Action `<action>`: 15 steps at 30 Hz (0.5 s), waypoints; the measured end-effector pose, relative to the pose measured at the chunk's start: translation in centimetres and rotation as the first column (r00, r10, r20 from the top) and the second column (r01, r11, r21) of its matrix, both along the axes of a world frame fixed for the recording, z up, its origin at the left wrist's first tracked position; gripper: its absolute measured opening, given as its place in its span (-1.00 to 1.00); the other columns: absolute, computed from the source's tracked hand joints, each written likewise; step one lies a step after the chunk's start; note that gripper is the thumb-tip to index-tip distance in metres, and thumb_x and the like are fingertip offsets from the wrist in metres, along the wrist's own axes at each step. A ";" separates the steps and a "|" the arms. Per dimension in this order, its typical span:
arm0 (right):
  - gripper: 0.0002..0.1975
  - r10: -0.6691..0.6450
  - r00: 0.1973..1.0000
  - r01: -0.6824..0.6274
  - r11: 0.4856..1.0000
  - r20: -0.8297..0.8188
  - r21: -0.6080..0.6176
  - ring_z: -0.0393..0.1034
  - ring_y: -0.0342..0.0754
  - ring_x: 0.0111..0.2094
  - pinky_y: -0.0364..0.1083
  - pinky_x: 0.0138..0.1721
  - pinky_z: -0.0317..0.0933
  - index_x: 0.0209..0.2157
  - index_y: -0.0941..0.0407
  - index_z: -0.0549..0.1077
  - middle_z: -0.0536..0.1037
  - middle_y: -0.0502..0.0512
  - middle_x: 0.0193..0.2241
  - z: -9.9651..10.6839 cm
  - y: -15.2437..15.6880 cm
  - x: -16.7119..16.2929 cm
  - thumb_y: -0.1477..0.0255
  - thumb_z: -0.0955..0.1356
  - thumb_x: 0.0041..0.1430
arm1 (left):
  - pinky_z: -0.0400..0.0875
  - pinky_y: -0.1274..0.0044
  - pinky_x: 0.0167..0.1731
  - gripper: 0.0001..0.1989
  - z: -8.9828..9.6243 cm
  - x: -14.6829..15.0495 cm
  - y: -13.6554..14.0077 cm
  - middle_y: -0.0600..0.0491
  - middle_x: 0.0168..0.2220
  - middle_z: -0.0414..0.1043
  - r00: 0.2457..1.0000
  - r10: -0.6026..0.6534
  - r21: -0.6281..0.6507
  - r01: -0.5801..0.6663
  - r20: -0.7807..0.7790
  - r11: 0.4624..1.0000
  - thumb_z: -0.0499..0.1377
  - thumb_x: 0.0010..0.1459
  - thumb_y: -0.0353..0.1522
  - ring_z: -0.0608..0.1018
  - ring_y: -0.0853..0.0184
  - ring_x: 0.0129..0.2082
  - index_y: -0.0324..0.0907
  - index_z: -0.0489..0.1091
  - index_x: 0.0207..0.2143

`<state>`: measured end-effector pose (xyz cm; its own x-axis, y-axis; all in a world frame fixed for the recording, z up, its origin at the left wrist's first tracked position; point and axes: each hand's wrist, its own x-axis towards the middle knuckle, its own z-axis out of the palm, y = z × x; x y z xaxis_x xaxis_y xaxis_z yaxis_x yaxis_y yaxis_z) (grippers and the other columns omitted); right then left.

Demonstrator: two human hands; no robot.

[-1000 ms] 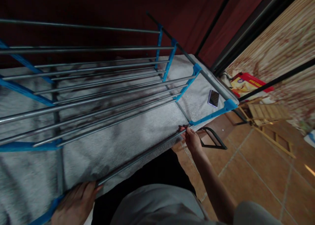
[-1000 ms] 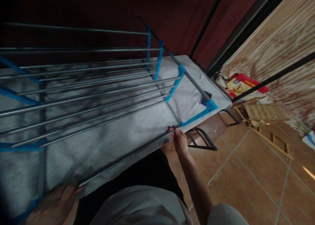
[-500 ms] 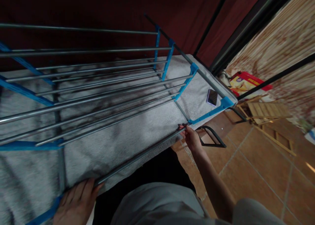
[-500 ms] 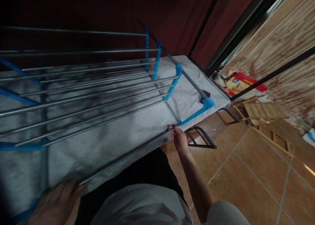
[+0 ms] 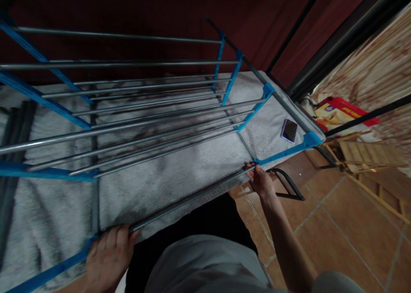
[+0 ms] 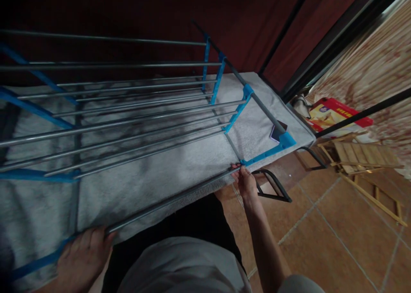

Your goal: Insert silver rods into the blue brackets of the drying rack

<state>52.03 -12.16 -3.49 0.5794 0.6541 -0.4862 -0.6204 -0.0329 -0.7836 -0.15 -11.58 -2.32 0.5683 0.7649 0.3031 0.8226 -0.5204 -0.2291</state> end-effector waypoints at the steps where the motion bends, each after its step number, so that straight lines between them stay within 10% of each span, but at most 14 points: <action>1: -0.91 -0.006 1.000 0.006 1.000 0.001 -0.002 0.60 -0.11 -0.31 -0.19 -0.30 0.53 -0.28 0.13 0.55 0.68 0.07 -0.29 -0.1 0.0 0.0 0.40 0.46 0.19 | 0.29 0.33 -0.32 -0.76 -0.1 0.0 0.1 -0.09 -0.38 0.43 1.000 -0.016 0.004 0.016 0.004 1.000 0.06 0.35 -0.25 0.47 0.11 -0.36 -0.25 0.38 -0.21; 15: -0.91 0.009 1.000 -0.009 1.000 0.013 -0.024 0.59 -0.15 -0.35 -0.22 -0.32 0.50 -0.25 0.11 0.56 0.68 0.03 -0.31 -0.7 -0.2 0.5 0.40 0.41 0.25 | 0.24 0.37 -0.32 -0.84 1.0 0.5 0.6 -0.01 -0.43 0.38 0.998 -0.054 -0.013 0.054 -0.021 0.998 0.08 0.32 -0.33 0.43 0.17 -0.40 -0.17 0.38 -0.33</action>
